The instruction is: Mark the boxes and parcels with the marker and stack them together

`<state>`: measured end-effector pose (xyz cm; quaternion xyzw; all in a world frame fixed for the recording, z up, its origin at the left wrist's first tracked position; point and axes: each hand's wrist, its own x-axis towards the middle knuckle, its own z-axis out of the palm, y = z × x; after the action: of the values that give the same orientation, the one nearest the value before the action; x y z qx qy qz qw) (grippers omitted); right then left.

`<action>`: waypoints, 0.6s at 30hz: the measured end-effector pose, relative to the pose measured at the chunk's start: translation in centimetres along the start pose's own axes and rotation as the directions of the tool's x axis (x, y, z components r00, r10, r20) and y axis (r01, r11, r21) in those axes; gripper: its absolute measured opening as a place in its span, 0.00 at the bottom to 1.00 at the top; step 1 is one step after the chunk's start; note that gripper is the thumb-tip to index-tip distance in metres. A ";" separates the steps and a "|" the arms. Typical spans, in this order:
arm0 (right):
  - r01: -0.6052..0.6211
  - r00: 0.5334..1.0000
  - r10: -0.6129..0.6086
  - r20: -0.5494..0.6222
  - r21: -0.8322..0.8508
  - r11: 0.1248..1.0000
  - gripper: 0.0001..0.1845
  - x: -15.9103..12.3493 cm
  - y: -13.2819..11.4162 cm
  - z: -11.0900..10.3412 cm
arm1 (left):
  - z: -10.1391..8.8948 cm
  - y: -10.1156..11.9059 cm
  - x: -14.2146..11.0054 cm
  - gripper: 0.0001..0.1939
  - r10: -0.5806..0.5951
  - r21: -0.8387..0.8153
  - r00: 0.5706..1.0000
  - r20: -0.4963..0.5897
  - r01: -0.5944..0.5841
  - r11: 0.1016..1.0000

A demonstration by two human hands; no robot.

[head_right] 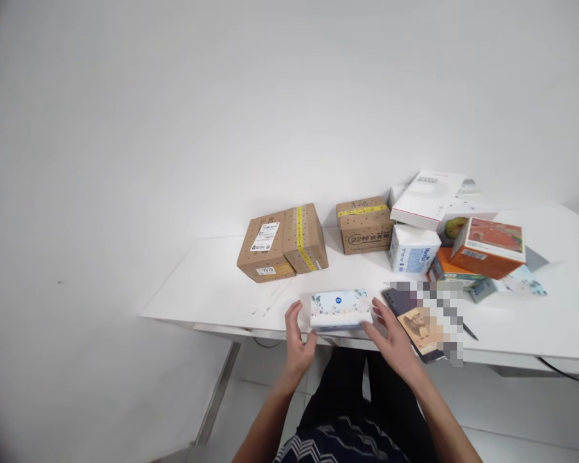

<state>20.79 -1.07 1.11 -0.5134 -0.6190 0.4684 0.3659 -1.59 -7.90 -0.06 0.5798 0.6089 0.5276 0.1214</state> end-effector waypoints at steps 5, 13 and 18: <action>0.141 0.990 -0.135 0.041 -0.190 0.972 0.32 0.1 1.3 0.3 | 0.6 -0.8 -0.4 0.28 -0.303 -0.272 0.930 0.207 0.353 0.895; 0.053 0.995 -0.061 -0.080 -0.094 0.994 0.21 0.2 -1.9 -0.3 | -0.4 4.0 1.6 0.23 -0.269 -0.231 0.952 0.148 0.298 0.926; -0.146 0.978 0.175 -0.115 0.228 0.963 0.19 -0.1 -1.4 0.9 | -1.6 6.9 2.6 0.25 0.097 -0.019 0.994 0.039 -0.097 0.995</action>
<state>19.62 -1.41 2.18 -0.5491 -0.4941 0.5259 0.4216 0.42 -8.07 7.20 0.6180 0.5729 0.5265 0.1128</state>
